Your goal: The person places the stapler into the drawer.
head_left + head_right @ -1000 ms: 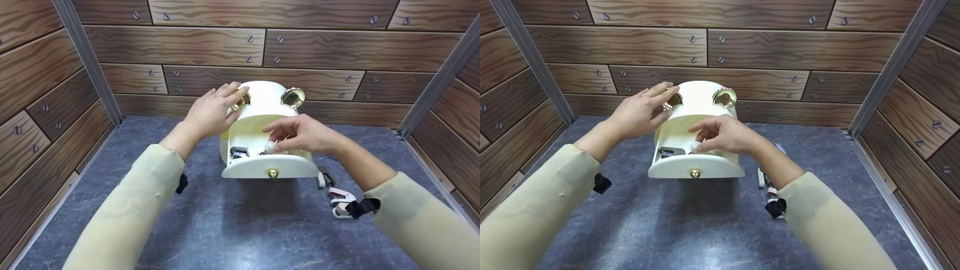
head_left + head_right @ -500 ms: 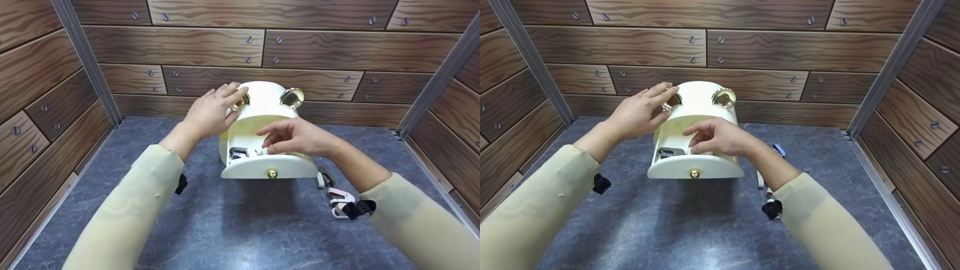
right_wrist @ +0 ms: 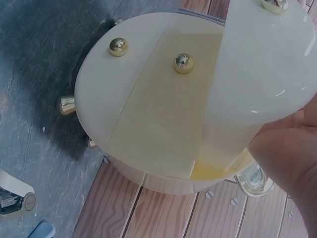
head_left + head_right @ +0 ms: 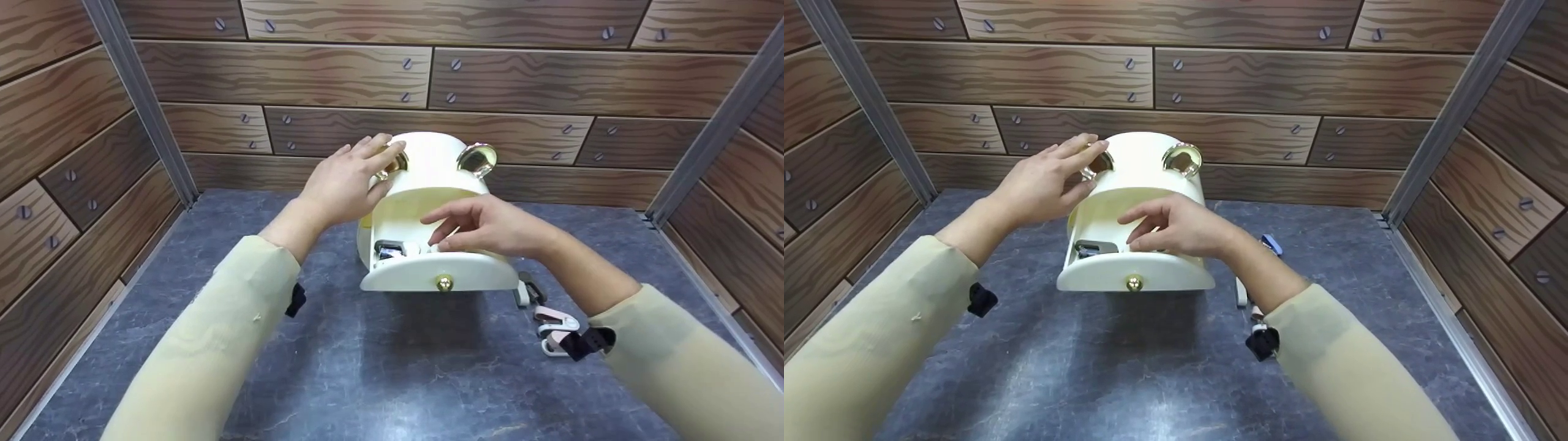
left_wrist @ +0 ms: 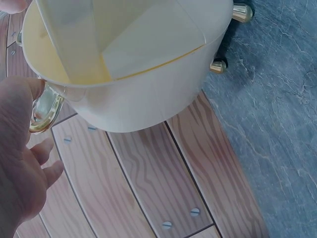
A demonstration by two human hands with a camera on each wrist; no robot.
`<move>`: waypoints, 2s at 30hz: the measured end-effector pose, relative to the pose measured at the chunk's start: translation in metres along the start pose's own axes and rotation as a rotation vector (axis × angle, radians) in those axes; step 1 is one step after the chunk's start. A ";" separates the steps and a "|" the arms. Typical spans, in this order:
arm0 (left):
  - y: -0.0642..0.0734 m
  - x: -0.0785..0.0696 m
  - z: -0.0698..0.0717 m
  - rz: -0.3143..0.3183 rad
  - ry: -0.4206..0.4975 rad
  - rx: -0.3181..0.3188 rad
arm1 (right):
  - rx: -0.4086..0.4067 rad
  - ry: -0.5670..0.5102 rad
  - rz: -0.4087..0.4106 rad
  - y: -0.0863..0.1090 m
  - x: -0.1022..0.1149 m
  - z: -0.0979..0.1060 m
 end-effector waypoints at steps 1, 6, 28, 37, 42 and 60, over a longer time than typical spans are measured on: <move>0.000 0.000 0.000 0.000 -0.001 -0.002 | 0.003 0.000 -0.003 0.000 0.000 -0.001; 0.000 0.000 0.000 -0.002 -0.001 -0.003 | 0.024 -0.006 -0.024 0.000 -0.001 -0.004; 0.002 0.000 0.001 -0.015 0.009 0.003 | -0.258 -0.078 0.130 0.045 0.019 0.059; 0.001 0.002 0.001 -0.010 0.011 0.009 | -0.430 0.008 0.123 0.094 -0.007 0.097; 0.001 0.001 0.001 -0.004 0.012 0.016 | -0.497 0.069 0.074 0.122 -0.038 0.111; 0.000 0.000 0.000 -0.002 0.015 0.032 | -0.491 0.052 -0.096 0.183 -0.147 0.095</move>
Point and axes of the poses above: each hand's wrist, its own y-axis away from the middle knuckle, its own z-axis out of the back of the hand, x = y × z, the point moved 7 cm from there along -y, towards the middle knuckle, and after that the axes turned 4 degrees about -x, right-handed, at the moved point
